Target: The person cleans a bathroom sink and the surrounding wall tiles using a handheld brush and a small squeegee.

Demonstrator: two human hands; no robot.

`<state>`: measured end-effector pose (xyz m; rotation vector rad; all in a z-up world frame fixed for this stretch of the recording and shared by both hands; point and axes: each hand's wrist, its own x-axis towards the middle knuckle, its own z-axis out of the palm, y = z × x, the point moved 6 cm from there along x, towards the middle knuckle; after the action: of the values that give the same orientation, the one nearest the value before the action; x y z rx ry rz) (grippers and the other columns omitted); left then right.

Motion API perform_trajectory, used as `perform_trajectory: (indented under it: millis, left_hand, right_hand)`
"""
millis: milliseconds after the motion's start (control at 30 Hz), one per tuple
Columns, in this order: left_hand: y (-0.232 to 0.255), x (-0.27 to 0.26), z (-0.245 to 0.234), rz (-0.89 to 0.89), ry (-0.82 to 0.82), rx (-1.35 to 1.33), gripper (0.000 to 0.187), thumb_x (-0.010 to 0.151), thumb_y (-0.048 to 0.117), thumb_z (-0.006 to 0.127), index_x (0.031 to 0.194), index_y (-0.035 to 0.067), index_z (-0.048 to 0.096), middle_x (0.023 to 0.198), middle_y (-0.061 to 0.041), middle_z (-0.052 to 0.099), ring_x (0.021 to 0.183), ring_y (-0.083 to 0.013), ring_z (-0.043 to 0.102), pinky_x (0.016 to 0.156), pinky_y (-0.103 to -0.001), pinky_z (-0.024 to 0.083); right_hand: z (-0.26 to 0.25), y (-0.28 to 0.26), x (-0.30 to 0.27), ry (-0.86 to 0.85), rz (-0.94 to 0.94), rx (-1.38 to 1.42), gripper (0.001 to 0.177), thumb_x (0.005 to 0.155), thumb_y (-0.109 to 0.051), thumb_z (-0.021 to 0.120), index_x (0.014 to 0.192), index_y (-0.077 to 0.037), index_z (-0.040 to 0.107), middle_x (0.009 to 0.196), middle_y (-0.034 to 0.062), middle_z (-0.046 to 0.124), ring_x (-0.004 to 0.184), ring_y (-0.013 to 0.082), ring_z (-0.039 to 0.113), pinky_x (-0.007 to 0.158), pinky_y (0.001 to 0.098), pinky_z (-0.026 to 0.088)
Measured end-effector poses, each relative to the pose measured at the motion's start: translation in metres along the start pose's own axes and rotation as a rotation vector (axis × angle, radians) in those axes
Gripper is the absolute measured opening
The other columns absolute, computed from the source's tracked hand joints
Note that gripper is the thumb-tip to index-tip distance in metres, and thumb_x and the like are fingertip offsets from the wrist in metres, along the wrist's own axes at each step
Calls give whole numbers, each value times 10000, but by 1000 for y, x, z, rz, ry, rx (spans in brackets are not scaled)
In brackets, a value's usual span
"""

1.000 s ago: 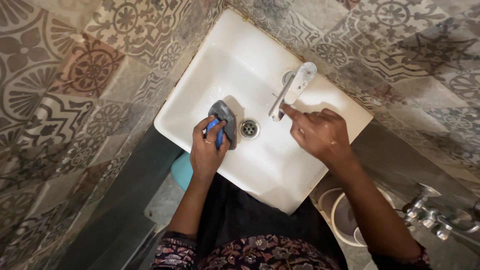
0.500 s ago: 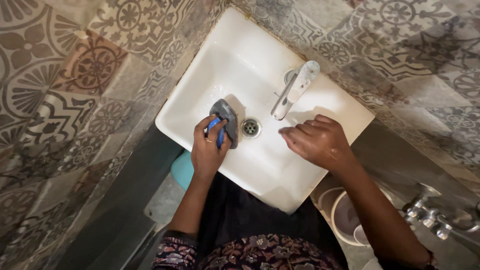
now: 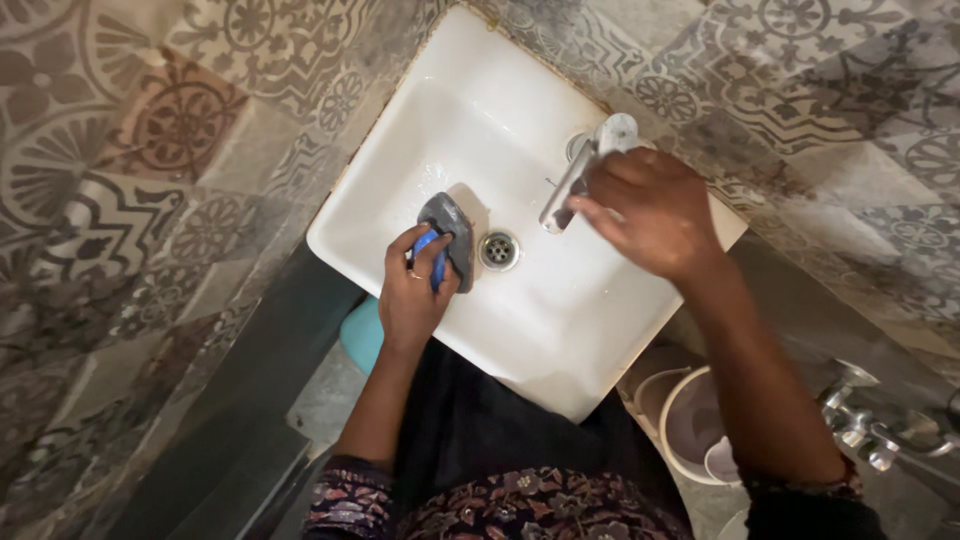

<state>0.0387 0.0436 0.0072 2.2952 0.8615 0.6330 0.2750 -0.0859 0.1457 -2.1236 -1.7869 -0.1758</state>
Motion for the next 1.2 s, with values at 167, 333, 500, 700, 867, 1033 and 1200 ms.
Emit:
perform_trajectory:
  millis: [167,333,500,700,867,1033,1200]
  left_hand:
    - [-2,6,-5,23,68,54,423,829,113,790,1239,182,715,1380,-106,563,1176,-324,638,899,-401,575]
    - [1,-1,-6,24,40,22,423,837,98,775,1244,199,716,1376,-98,572,1155,-301,658,872,-375,589]
    - [7,4,-4,42,24,33,429,833,88,779,1247,170,707,1379,-109,554,1142,-304,654,844,-377,582]
    - [4,1,0,4,22,42,399,868,98,785,1250,173,702,1400,-98,540,1178,-304,650,888,-385,595]
    - [9,2,-2,19,16,62,409,861,97,782,1258,155,698,1393,-113,536,1188,-323,637,899,-403,589]
    - [12,1,-3,41,37,59,400,871,98,779,1258,159,700,1391,-112,544,1195,-317,642,908,-404,590]
    - [7,-5,0,109,50,58,449,869,96,780,1300,134,658,1388,-150,528,1213,-368,617,909,-419,582]
  right_hand:
    - [6,24,-50,153,-51,413,63,902,-117,696,948,-83,669,852,55,667,839,222,650,782,378,516]
    - [81,41,-119,153,798,1017,96,1092,-97,584,1091,-32,655,1023,102,654,824,171,621,749,332,555]
    - [161,-16,-89,109,1196,1761,273,1027,-176,477,1127,32,621,957,125,703,823,224,711,786,344,609]
    - [186,-8,-80,409,1397,2329,232,1042,-71,479,1150,108,579,1051,175,660,977,263,668,884,344,596]
    - [188,-12,-82,421,1373,2465,256,1047,-84,482,1175,114,581,1076,184,662,996,270,677,892,331,591]
    - [156,-33,-102,298,1481,2351,277,1065,-188,481,1172,49,577,1108,161,654,1052,246,671,972,310,574]
    - [71,-34,-88,164,1110,2367,249,1136,-211,523,1201,19,591,1127,120,637,1039,213,627,908,297,538]
